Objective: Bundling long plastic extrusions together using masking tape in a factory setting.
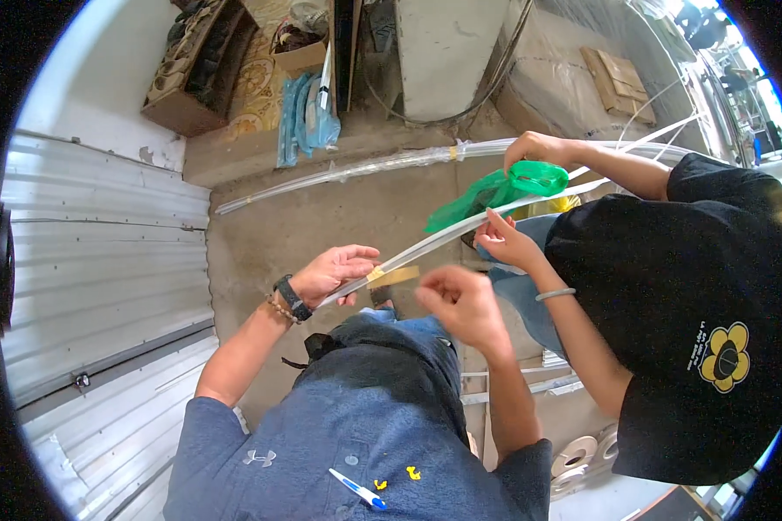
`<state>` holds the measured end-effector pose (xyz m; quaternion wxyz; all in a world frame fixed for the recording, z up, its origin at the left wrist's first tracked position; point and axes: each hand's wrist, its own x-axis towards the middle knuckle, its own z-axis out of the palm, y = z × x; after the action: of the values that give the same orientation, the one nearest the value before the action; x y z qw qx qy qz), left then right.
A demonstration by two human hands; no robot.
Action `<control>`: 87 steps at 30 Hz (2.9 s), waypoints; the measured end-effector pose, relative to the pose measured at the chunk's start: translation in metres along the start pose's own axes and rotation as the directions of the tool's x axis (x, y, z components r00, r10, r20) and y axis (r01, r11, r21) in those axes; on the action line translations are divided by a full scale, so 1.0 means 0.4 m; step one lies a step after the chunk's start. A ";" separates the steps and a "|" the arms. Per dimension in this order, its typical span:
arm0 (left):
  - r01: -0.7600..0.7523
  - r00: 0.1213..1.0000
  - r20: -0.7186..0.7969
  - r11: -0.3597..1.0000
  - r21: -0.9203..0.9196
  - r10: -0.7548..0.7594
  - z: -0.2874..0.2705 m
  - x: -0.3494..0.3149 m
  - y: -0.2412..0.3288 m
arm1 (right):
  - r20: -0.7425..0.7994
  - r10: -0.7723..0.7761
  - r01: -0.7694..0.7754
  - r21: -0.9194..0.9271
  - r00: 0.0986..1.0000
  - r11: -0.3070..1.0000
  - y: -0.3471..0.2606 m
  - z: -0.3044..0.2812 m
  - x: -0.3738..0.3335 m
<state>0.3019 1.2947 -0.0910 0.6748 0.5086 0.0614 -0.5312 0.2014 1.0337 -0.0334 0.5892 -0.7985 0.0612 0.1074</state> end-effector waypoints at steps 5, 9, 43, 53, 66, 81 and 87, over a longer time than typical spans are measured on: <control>0.060 0.997 -0.063 0.990 0.127 -0.052 0.012 -0.006 0.022 | 0.311 0.270 -0.401 0.818 0.911 0.412 -0.080 -0.012 0.040; 0.030 0.998 -0.056 0.993 0.117 -0.024 0.011 -0.007 0.023 | 0.481 0.265 -0.510 0.859 0.836 0.052 0.042 0.022 0.088; -0.372 0.900 -0.014 0.786 0.494 0.435 0.067 -0.042 0.023 | -0.410 0.006 0.184 0.421 0.912 0.888 -0.043 0.114 -0.007; -0.441 0.829 0.144 0.475 0.762 0.540 0.097 -0.090 0.038 | -0.026 -0.098 0.099 0.079 0.995 0.992 -0.131 0.046 0.198; -0.451 0.822 0.153 0.463 0.763 0.549 0.100 -0.090 0.038 | 0.208 0.045 -0.077 0.148 0.977 0.986 -0.142 0.032 0.171; -0.275 0.845 0.031 0.383 0.882 0.534 0.105 -0.066 0.021 | 0.109 0.087 -0.108 0.206 0.990 0.973 -0.098 0.113 0.146; -0.426 0.718 0.215 0.174 0.888 0.662 0.125 -0.057 0.068 | -0.338 0.025 0.085 0.307 0.941 0.948 -0.051 0.179 0.102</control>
<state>0.2906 1.2700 -0.0360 0.4239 0.8263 -0.3445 -0.1371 0.2384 1.1093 -0.0446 0.6920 -0.7009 0.1653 -0.0511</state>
